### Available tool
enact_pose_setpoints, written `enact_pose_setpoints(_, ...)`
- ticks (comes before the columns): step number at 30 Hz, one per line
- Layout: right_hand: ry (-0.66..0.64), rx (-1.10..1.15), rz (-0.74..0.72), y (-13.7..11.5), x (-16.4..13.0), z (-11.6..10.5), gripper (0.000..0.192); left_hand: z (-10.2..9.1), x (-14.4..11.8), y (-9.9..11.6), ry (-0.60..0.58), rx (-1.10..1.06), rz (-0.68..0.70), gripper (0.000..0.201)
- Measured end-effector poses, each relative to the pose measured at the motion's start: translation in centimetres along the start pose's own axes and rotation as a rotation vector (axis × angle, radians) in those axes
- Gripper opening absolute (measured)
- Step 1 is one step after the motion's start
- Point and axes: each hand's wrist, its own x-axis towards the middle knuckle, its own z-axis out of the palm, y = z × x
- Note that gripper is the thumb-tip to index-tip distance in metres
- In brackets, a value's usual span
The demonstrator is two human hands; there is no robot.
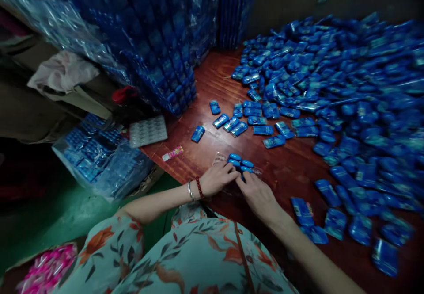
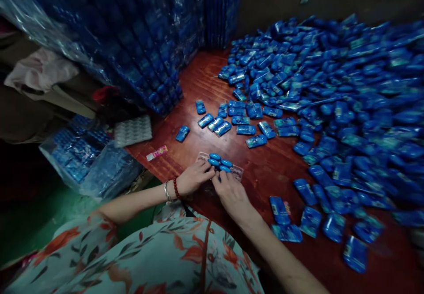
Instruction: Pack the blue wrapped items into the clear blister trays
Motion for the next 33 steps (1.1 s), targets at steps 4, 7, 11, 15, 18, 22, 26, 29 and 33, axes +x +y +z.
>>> enact_pose_setpoints(4,0.132,0.088,0.041,0.2,-1.0,1.0,0.038,1.0,-1.5,0.4,0.194,-0.055,-0.028,0.030)
enact_pose_setpoints(7,0.264,0.166,0.151,-0.4,-2.3,1.3,0.041,1.2,-2.3,0.4,0.393,-0.244,-0.083,0.033)
enact_pose_setpoints(11,0.384,0.183,0.305,-0.5,-2.9,0.6,0.036,0.2,-0.1,-2.5,0.589,-0.402,-0.262,0.029)
enact_pose_setpoints(15,0.449,0.316,0.452,3.2,-0.2,-0.4,0.022,-1.3,5.5,-7.9,0.524,-0.282,-0.534,0.026)
enact_pose_setpoints(18,0.318,0.426,0.496,7.5,4.5,-0.3,0.023,-1.8,9.5,-11.7,0.194,-0.130,-0.731,0.035)
enact_pose_setpoints(22,-0.008,0.435,0.473,11.1,11.0,1.3,0.038,-1.7,12.4,-14.3,-0.061,-0.139,-0.712,0.034)
enact_pose_setpoints(26,-0.184,0.452,0.440,11.4,13.7,3.1,0.068,-1.8,12.1,-14.5,-0.108,-0.158,-0.664,0.030)
enact_pose_setpoints(29,-0.051,0.553,0.409,10.9,12.3,3.5,0.051,-2.1,9.5,-13.3,-0.022,-0.171,-0.672,0.031)
enact_pose_setpoints(33,0.255,0.723,0.463,10.2,5.7,1.8,0.023,-2.2,3.0,-9.4,0.483,-0.416,-0.653,0.021)
